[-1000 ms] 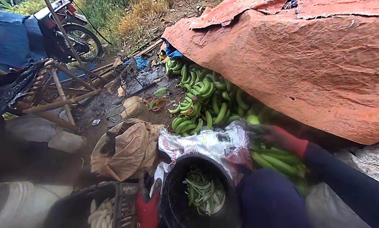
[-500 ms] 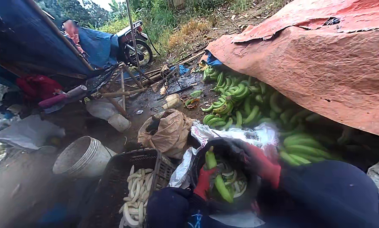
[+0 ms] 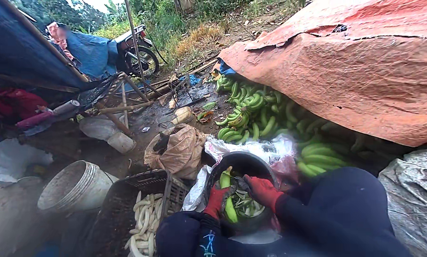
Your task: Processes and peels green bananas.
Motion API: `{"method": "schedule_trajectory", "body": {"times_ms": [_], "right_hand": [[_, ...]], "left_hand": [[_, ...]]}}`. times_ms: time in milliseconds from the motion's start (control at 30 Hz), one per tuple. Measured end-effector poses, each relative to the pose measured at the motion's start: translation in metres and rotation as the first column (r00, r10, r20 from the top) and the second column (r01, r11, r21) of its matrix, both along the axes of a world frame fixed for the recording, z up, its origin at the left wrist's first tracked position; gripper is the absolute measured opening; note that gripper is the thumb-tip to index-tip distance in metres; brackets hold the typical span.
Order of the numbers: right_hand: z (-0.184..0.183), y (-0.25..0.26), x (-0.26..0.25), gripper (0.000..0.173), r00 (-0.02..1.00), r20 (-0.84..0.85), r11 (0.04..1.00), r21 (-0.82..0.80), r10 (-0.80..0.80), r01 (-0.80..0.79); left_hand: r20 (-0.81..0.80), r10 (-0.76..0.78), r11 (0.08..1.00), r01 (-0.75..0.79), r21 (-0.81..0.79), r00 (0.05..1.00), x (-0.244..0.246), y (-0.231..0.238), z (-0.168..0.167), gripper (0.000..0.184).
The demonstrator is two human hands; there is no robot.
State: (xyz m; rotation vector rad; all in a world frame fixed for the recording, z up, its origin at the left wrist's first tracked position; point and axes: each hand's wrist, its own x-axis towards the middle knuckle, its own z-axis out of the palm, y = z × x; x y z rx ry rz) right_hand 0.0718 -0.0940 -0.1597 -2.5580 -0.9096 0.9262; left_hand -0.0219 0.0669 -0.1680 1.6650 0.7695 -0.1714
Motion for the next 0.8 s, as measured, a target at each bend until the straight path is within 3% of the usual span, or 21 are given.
{"method": "schedule_trajectory", "body": {"times_ms": [67, 133, 200, 300, 400, 600, 700, 800], "right_hand": [[-0.012, 0.007, 0.011, 0.041, 0.998, -0.047, 0.996, -0.074, -0.050, 0.047], [-0.030, 0.005, 0.018, 0.042, 0.990, -0.084, 0.988, -0.111, -0.116, 0.106], [-0.025, -0.002, 0.021, 0.043, 0.982, -0.117, 0.988, -0.046, -0.150, 0.145], [-0.005, -0.016, 0.015, 0.044, 0.966, -0.206, 0.966, 0.173, -0.156, 0.193], [0.001, -0.018, -0.011, 0.045, 0.966, -0.219, 0.923, 0.326, -0.135, 0.203], [0.008, -0.006, -0.049, 0.045, 0.976, -0.118, 0.960, 0.191, -0.186, 0.206], [0.007, 0.004, -0.042, 0.042, 0.948, -0.223, 0.948, 0.175, -0.226, 0.267], [-0.002, 0.004, -0.036, 0.039, 0.929, -0.263, 0.923, 0.215, -0.260, 0.319]], "left_hand": [[-0.020, -0.110, 0.994, 0.110, -0.012, 0.994, 0.000, -0.010, 0.008, 0.065], [0.013, -0.108, 0.990, 0.108, -0.088, 0.994, -0.001, -0.022, 0.013, 0.067], [0.049, 0.093, 0.993, -0.089, -0.074, 0.995, 0.004, -0.015, -0.001, 0.058], [0.078, 0.400, 0.909, -0.385, -0.159, 0.913, 0.002, 0.008, -0.032, 0.048], [0.191, 0.586, 0.793, -0.509, -0.335, 0.788, 0.004, 0.005, -0.032, 0.038], [0.269, 0.667, 0.725, -0.523, -0.449, 0.694, 0.005, -0.004, -0.027, 0.040], [0.242, 0.646, 0.755, -0.560, -0.341, 0.724, 0.007, -0.017, -0.004, 0.041], [0.224, 0.656, 0.743, -0.565, -0.359, 0.720, 0.006, -0.016, -0.018, 0.043]]}}
